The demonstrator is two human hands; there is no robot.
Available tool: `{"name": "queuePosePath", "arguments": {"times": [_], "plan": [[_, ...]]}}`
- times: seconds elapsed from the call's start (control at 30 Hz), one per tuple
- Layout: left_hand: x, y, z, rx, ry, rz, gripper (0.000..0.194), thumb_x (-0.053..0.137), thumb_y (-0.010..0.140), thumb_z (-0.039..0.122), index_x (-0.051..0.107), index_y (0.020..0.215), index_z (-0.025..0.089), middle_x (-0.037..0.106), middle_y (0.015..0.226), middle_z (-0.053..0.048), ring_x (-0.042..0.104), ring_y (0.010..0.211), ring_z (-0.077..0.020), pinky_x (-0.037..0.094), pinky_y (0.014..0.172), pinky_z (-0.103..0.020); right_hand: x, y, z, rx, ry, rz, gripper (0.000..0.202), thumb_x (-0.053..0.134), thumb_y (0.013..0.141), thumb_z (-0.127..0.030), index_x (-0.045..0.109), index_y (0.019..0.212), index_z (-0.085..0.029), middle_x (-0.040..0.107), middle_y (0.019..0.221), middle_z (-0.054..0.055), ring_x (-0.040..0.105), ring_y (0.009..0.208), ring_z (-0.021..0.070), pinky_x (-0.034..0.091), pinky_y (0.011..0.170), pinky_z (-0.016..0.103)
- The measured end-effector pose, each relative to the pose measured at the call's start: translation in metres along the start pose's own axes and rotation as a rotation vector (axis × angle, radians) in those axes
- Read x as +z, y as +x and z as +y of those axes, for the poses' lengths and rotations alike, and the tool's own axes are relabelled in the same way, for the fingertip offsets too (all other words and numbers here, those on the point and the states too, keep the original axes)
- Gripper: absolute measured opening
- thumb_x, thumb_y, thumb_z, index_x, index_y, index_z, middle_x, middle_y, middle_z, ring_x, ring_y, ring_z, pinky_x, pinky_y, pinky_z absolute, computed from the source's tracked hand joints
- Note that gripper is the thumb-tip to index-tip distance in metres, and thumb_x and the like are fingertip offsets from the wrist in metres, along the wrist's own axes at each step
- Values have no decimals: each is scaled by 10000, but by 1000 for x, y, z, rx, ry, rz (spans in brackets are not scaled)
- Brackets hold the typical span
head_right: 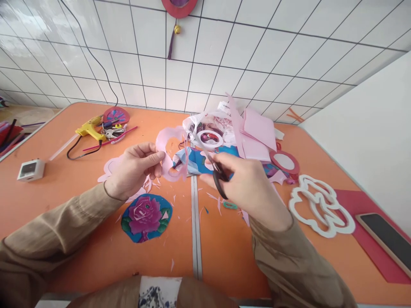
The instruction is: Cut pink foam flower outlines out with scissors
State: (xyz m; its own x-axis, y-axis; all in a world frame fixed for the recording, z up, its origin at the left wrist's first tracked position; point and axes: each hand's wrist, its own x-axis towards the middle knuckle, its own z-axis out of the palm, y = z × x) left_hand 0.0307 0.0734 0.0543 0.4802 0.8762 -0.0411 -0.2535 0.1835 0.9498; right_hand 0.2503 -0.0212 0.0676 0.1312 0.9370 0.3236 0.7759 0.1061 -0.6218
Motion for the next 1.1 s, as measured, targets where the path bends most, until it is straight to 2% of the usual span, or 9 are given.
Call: {"name": "queuePosePath", "arguments": {"times": [0.1, 0.13, 0.23, 0.33, 0.53, 0.73, 0.83, 0.97, 1.1], "plan": [[1, -2, -2, -22, 20, -20, 225, 796, 737, 285, 622, 688, 151, 643, 497, 2, 527, 397, -66, 379, 393, -163, 19, 0, -14, 42, 373, 106, 242, 790, 724, -355, 653, 889, -244, 703, 713, -9, 689, 651, 190, 602, 648, 355], [2, -3, -3, -32, 16, -22, 237, 806, 729, 293, 621, 689, 151, 645, 499, 2, 528, 398, -67, 381, 393, -165, 27, -1, -18, 66, 455, 56, 275, 801, 713, -334, 643, 920, -245, 722, 751, 0, 706, 683, 198, 617, 662, 368], [6, -5, -7, -69, -5, -37, 290, 852, 685, 323, 620, 688, 149, 649, 497, -2, 534, 393, -73, 406, 404, -176, 47, -3, -24, 90, 529, 35, 298, 806, 702, -308, 640, 943, -247, 725, 800, 7, 709, 724, 200, 622, 634, 354], [9, -6, -12, -100, -23, -51, 311, 882, 654, 309, 621, 695, 145, 655, 501, -3, 563, 399, -83, 407, 403, -173, 56, -3, -24, 61, 512, 37, 226, 758, 741, -312, 635, 917, -243, 679, 743, -8, 676, 660, 175, 605, 609, 337], [10, -5, -13, -168, -105, -58, 250, 851, 708, 262, 637, 684, 135, 667, 510, -15, 619, 447, -92, 433, 423, -154, 42, 0, -21, 72, 397, 43, 199, 665, 756, -231, 628, 951, -252, 627, 748, -7, 647, 640, 172, 584, 620, 364], [6, -1, -6, -155, -197, -12, 166, 800, 757, 169, 662, 686, 110, 695, 552, -30, 647, 486, -84, 468, 458, -138, 14, 0, -21, 116, 379, 90, 179, 688, 766, -208, 650, 933, -258, 621, 684, -20, 576, 542, 143, 509, 482, 301], [5, 0, -2, -117, -191, 42, 171, 788, 767, 143, 644, 680, 118, 690, 551, -25, 656, 493, -90, 468, 463, -141, 1, 0, -18, 131, 301, -9, 149, 706, 718, -229, 679, 864, -243, 618, 647, -16, 557, 525, 137, 489, 452, 280], [3, 1, 1, -69, -157, 57, 145, 745, 802, 141, 648, 697, 114, 675, 531, -28, 632, 470, -88, 444, 445, -150, -5, 2, -12, 141, 268, -247, 85, 684, 693, -234, 668, 776, -234, 573, 614, -17, 524, 479, 132, 461, 403, 275], [2, 3, 2, -49, -140, 72, 155, 753, 802, 157, 646, 698, 116, 670, 524, -28, 623, 456, -89, 439, 436, -153, 0, 2, -12, 121, 309, -274, 84, 676, 731, -212, 663, 811, -232, 580, 643, -16, 523, 479, 122, 460, 397, 262]]}}
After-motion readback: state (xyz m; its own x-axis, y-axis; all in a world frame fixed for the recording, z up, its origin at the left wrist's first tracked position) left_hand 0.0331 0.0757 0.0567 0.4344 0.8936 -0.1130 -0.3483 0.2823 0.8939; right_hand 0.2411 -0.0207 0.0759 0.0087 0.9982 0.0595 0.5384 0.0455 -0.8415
